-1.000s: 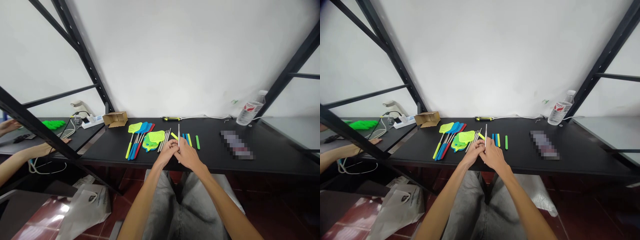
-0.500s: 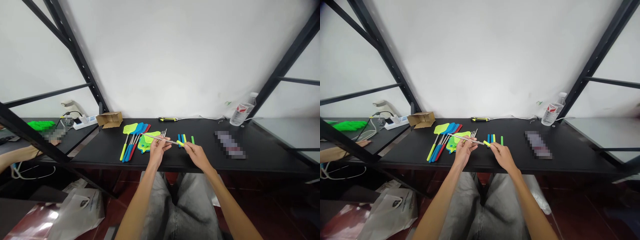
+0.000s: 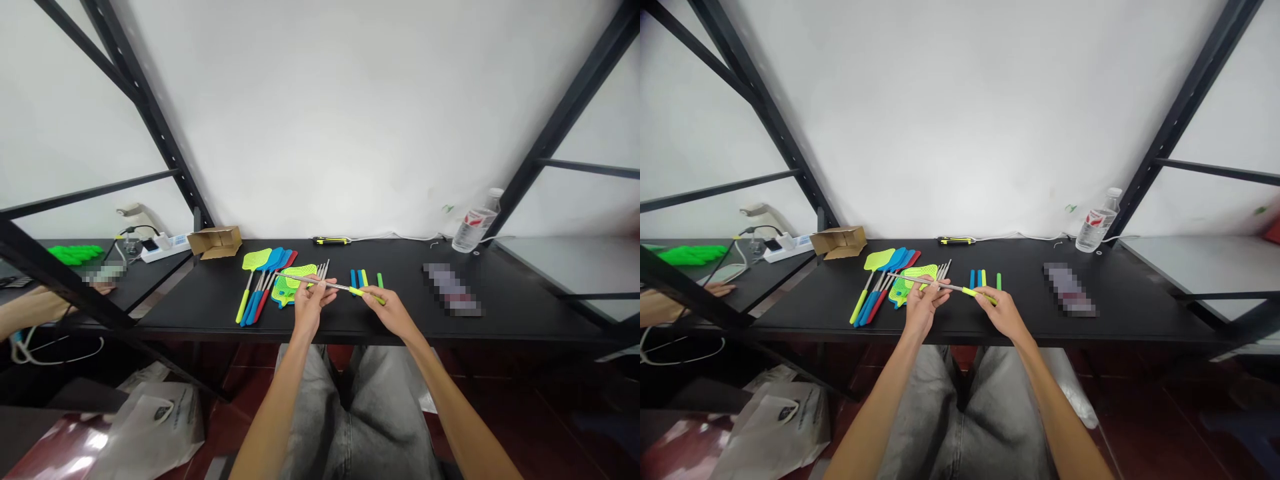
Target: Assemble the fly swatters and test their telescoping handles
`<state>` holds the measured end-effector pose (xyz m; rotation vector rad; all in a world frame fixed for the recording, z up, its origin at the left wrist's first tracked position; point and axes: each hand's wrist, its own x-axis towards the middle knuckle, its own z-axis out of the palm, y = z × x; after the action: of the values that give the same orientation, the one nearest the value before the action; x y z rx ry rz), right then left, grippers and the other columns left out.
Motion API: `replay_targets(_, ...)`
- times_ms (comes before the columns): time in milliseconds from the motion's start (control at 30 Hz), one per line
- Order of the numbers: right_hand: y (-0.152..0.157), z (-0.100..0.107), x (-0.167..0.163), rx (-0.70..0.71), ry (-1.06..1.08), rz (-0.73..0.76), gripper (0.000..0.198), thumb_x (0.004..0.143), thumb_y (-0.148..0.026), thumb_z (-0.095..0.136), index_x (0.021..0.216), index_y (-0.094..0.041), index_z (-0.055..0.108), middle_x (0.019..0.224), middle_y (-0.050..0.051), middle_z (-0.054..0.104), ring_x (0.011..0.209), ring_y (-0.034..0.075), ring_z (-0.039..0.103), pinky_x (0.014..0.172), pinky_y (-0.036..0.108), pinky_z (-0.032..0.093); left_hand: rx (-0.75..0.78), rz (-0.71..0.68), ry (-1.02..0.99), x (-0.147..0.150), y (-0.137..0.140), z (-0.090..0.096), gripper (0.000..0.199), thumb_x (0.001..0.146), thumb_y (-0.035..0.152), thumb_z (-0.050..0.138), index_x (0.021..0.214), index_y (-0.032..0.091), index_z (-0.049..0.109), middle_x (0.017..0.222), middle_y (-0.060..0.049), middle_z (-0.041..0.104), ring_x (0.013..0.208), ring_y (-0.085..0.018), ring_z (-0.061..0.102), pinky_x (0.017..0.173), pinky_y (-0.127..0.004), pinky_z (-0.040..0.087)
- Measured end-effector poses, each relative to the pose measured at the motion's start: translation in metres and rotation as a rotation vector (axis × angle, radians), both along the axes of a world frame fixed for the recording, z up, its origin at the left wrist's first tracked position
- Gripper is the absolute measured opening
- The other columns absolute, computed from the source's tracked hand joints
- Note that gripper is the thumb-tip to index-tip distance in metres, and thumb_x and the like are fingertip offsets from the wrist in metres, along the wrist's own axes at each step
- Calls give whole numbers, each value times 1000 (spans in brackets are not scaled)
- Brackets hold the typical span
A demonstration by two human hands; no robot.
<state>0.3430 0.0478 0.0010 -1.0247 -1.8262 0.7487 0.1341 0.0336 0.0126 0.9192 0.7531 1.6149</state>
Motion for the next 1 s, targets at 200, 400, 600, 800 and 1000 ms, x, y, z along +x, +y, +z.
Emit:
replay_targets(200,1,-1,1,2,0,2,36,92,-46,54,108,-19,73,100,6,74,88,23,67,80,32,48,-6,5,-5,-1,1,-1,39,77,37,75,97,20,47,100,-11,75,80,-18,74,69,-24,58)
replay_targets(400,0,-1,2,-16,7,9,37,90,-46,56,110,-19,74,100,6,76,89,24,68,81,35,50,-11,14,1,-1,0,0,39,77,36,76,98,20,47,100,-11,75,80,-18,74,67,-23,58)
replay_targets(600,-1,-1,1,-13,13,14,36,90,-45,57,109,-20,75,104,7,75,92,25,68,84,35,50,1,-40,87,1,-1,-1,37,79,38,74,98,19,48,100,-12,75,82,-21,74,66,-24,58)
replay_targets(800,-2,1,-3,-15,-7,56,35,91,-45,56,108,-20,75,106,7,75,96,25,68,85,35,50,55,-193,302,4,3,-5,34,75,38,76,92,15,57,98,-14,75,80,-22,74,56,-22,54)
replay_targets(1000,-2,4,-3,-9,-15,77,36,92,-46,54,108,-20,74,106,6,75,94,24,68,82,33,49,101,-178,315,5,5,-5,33,75,38,76,94,15,63,104,-14,73,75,-17,70,49,-20,48)
